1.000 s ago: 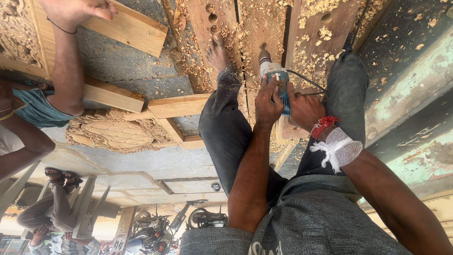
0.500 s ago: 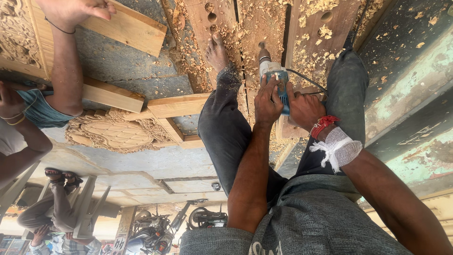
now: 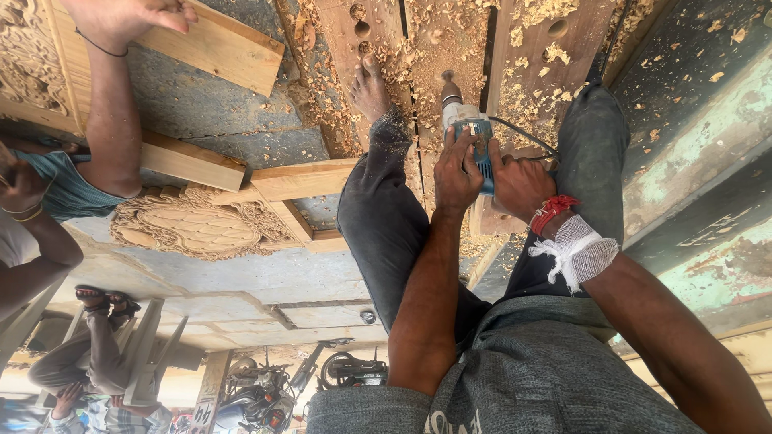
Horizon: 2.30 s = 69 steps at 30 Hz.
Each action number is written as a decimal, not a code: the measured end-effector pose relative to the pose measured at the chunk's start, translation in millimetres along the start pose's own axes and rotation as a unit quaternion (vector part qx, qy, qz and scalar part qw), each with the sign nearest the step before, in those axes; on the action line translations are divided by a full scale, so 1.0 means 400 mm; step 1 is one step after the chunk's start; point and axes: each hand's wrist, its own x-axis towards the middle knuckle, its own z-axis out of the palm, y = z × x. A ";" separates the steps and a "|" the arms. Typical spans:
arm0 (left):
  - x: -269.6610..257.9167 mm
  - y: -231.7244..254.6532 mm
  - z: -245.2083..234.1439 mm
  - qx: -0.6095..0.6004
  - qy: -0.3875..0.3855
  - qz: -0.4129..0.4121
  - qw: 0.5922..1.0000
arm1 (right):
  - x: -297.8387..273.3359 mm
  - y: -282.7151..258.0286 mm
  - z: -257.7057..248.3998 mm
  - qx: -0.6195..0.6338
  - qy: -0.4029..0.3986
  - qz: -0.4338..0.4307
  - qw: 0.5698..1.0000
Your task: The person uses a power drill to create several holes in a thick wooden plank while holding it steady with their feet.
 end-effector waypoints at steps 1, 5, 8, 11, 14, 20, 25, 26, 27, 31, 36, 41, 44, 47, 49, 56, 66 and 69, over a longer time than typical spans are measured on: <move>0.000 0.000 0.001 -0.001 0.000 0.000 1.000 | -0.001 0.001 -0.001 0.000 0.002 -0.002 1.000; 0.002 -0.004 0.002 0.001 -0.001 0.001 1.000 | -0.001 -0.001 -0.013 0.002 -0.003 -0.004 1.000; 0.001 -0.002 0.002 0.002 -0.003 -0.002 1.000 | 0.002 -0.003 -0.020 0.013 -0.018 0.001 1.000; 0.006 0.004 0.000 0.001 -0.003 -0.002 1.000 | 0.004 -0.002 -0.020 0.010 -0.011 -0.002 1.000; 0.008 0.004 -0.003 0.001 0.000 0.000 1.000 | 0.007 0.002 -0.012 0.007 -0.001 -0.006 1.000; 0.009 0.003 -0.005 0.001 -0.004 -0.002 1.000 | 0.008 -0.001 -0.014 0.011 -0.013 0.002 1.000; 0.011 0.004 -0.007 -0.009 -0.005 -0.006 1.000 | 0.008 -0.006 -0.022 0.012 -0.009 0.005 1.000; 0.012 0.004 -0.007 -0.006 -0.006 -0.006 1.000 | 0.008 -0.006 -0.021 0.013 -0.012 0.005 1.000; 0.011 0.003 -0.008 -0.003 -0.008 -0.005 1.000 | 0.007 -0.007 -0.019 0.012 -0.012 0.005 1.000; 0.007 -0.001 -0.006 -0.012 -0.005 -0.007 1.000 | 0.009 -0.002 -0.010 0.002 -0.003 0.005 1.000; 0.002 -0.014 0.000 -0.024 -0.015 -0.015 0.999 | 0.011 -0.001 -0.002 -0.003 -0.013 0.002 1.000; 0.000 -0.012 0.001 -0.011 -0.013 -0.018 1.000 | 0.009 0.000 0.004 -0.002 -0.006 -0.003 1.000; 0.005 -0.006 -0.002 -0.015 -0.011 -0.015 1.000 | 0.012 0.000 0.002 -0.001 -0.002 -0.002 1.000; 0.002 -0.006 -0.001 -0.020 -0.015 -0.022 0.999 | 0.010 0.002 -0.001 0.004 0.006 -0.008 1.000; 0.006 -0.008 -0.001 -0.018 -0.015 -0.022 0.999 | 0.012 -0.001 0.000 0.000 -0.003 -0.003 1.000; 0.004 -0.012 -0.001 -0.020 -0.010 -0.013 1.000 | 0.015 0.005 0.004 -0.005 0.002 -0.009 1.000; 0.001 -0.013 0.002 -0.012 -0.016 -0.025 0.999 | 0.016 0.007 0.007 -0.014 -0.003 -0.010 1.000; 0.002 -0.011 0.000 -0.014 -0.018 -0.032 0.999 | 0.017 0.007 0.007 -0.015 -0.001 -0.019 1.000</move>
